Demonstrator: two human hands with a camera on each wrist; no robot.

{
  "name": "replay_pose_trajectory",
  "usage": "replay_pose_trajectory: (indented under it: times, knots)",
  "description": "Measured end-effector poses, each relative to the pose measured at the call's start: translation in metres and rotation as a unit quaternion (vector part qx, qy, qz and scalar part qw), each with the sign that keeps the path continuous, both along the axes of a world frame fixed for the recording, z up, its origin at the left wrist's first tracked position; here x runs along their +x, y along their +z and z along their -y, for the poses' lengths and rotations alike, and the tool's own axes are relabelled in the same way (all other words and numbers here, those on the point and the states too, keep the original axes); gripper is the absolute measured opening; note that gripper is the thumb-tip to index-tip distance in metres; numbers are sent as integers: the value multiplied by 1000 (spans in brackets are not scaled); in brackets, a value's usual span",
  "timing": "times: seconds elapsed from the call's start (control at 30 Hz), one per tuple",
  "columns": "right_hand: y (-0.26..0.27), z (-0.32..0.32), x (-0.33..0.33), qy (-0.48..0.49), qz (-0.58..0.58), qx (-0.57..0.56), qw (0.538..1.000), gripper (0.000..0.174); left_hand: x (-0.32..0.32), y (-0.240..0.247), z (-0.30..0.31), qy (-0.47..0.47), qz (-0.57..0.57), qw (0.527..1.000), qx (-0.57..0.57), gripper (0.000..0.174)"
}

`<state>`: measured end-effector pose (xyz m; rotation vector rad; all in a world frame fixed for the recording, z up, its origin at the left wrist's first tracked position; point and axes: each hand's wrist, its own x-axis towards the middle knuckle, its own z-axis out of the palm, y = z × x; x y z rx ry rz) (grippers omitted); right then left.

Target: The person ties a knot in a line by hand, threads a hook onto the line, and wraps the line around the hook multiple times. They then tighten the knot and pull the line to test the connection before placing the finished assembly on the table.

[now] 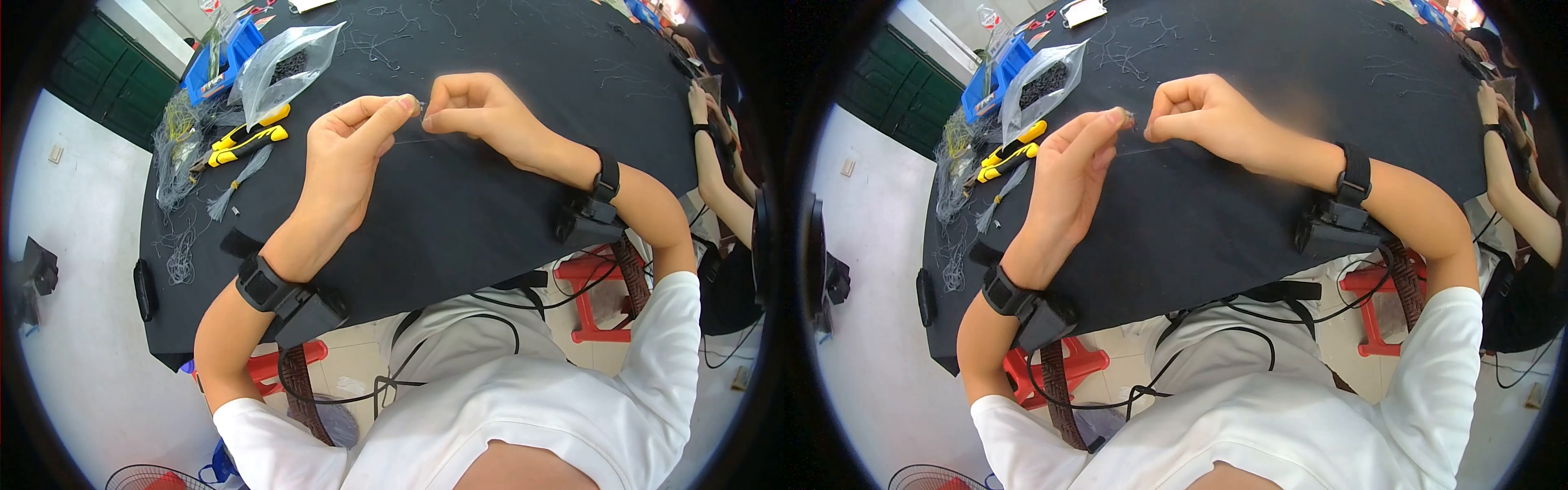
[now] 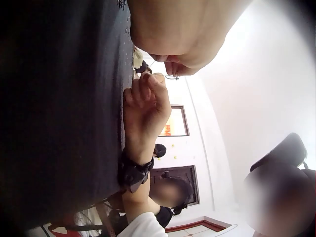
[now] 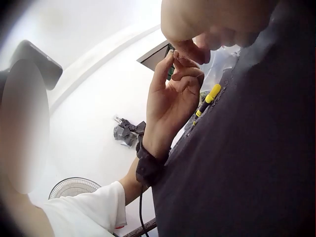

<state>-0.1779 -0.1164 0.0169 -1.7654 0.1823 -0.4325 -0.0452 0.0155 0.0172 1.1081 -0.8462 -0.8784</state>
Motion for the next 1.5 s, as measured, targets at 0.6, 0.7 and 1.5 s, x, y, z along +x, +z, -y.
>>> replay_pose_trajectory:
  times: [0.6,0.7,1.5]
  knots:
    - [3,-24,-8,32,15,59,998,7,-1,-3,2,59,76,995,-41,16]
    - [4,-22,-10,29,51,-10,998,8,-1,-3,4,69,116,989,-58,15]
    - [3,-6,-7,-2,-41,37,998,9,2,-2,-1,-33,73,996,-34,14]
